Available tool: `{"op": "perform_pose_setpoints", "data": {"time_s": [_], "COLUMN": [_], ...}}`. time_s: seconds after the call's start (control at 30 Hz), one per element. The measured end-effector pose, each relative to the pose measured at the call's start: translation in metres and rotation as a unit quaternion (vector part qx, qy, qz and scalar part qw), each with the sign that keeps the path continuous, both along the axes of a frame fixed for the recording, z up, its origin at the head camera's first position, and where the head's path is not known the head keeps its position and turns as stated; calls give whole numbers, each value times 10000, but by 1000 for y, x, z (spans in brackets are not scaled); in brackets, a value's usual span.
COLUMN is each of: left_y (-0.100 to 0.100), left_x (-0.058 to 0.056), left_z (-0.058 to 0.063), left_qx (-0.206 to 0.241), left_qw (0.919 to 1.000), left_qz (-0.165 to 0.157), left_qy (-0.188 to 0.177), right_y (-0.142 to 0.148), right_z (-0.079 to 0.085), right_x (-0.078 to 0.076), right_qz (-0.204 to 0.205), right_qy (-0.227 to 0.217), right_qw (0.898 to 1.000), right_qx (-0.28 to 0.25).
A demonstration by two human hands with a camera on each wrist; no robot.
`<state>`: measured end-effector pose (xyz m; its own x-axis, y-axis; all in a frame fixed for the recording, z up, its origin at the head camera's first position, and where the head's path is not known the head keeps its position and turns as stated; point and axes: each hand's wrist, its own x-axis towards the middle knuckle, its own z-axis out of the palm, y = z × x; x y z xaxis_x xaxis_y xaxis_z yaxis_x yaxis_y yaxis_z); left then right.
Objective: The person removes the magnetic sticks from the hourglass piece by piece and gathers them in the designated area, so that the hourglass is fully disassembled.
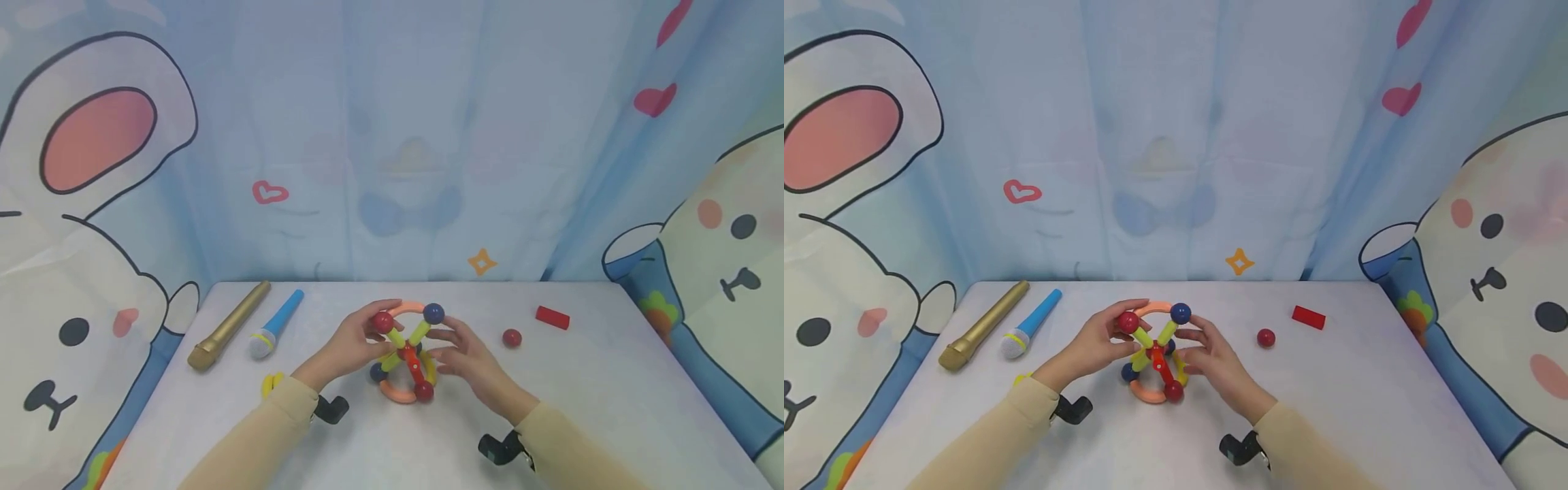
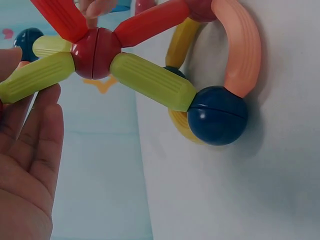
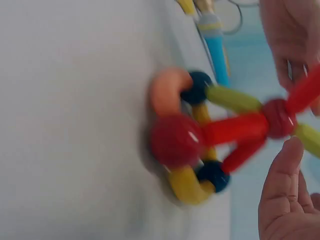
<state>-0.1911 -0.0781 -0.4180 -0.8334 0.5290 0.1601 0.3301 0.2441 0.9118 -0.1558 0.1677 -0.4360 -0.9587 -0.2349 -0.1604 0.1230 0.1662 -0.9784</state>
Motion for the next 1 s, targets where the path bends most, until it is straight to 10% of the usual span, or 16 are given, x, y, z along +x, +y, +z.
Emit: {"op": "perform_pose_setpoints", "data": {"time_s": [0.4, 1.0], "left_y": [-8, -13], "left_x": [5, 18], "left_z": [-4, -4], "left_qx": [114, 138], "left_qw": [9999, 9979], "left_qz": [-29, -251], "left_qy": [-76, -582], "right_y": [-22, -12], "right_z": [-9, -12], "right_x": [24, 18], "right_qz": [652, 1163], "right_qy": [-286, 64], "right_qw": [9905, 9913], "right_qx": [-1172, -618]}}
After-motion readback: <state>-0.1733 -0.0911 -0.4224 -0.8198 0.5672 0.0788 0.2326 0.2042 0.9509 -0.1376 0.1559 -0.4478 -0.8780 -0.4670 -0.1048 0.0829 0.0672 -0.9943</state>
